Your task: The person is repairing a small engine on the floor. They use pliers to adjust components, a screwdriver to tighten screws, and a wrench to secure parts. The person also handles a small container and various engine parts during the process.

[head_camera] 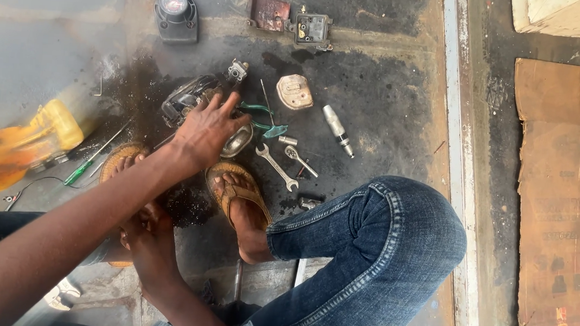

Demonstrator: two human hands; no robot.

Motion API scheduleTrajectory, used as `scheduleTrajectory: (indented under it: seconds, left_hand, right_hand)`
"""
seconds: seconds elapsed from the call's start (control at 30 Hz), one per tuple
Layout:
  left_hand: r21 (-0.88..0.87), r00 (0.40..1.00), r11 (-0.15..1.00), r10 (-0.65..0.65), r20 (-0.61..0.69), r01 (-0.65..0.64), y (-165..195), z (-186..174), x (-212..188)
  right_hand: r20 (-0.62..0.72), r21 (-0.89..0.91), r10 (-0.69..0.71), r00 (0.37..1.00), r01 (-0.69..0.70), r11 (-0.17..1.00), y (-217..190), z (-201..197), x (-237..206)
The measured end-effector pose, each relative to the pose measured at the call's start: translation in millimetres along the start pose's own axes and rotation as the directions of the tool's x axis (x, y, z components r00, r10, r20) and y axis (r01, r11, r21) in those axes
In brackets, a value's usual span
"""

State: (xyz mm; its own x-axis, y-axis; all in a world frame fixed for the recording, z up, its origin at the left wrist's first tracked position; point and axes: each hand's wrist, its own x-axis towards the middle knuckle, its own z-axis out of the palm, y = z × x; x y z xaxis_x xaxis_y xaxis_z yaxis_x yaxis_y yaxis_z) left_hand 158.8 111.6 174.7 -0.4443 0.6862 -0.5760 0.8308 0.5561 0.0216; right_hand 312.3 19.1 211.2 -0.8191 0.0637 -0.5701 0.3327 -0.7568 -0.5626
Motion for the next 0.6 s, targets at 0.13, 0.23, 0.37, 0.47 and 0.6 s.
scheduleTrajectory:
  seconds: [0.13,0.23,0.37,0.47,0.6]
  left_hand:
    - [0.000,1.000,1.000,-0.003,0.002,0.003,-1.2,-1.8,-3.0]
    - [0.003,1.000,1.000,0.000,0.003,0.000,-2.9,-4.6,-5.2]
    - [-0.009,1.000,1.000,0.005,-0.010,-0.005,-2.6,-9.4,-5.9]
    - [0.012,1.000,1.000,0.015,-0.015,-0.015,-2.3,-11.2,-7.6]
    - [0.083,0.998,0.996,0.047,-0.044,-0.043,-2.7,-10.7,-7.8]
  right_hand:
    - [-0.012,0.000,0.024,1.000,-0.024,1.000,-1.2,0.0,-0.2]
    - [0.002,-0.013,0.020,1.000,-0.020,1.000,-1.9,0.2,-1.7]
    - [-0.005,-0.033,0.037,0.999,-0.037,0.999,-1.9,1.0,-2.0]
    - [0.001,-0.027,0.042,0.999,-0.042,0.999,-0.2,0.1,-1.2]
    - [-0.019,-0.048,0.062,0.998,-0.063,0.997,3.3,-1.5,0.3]
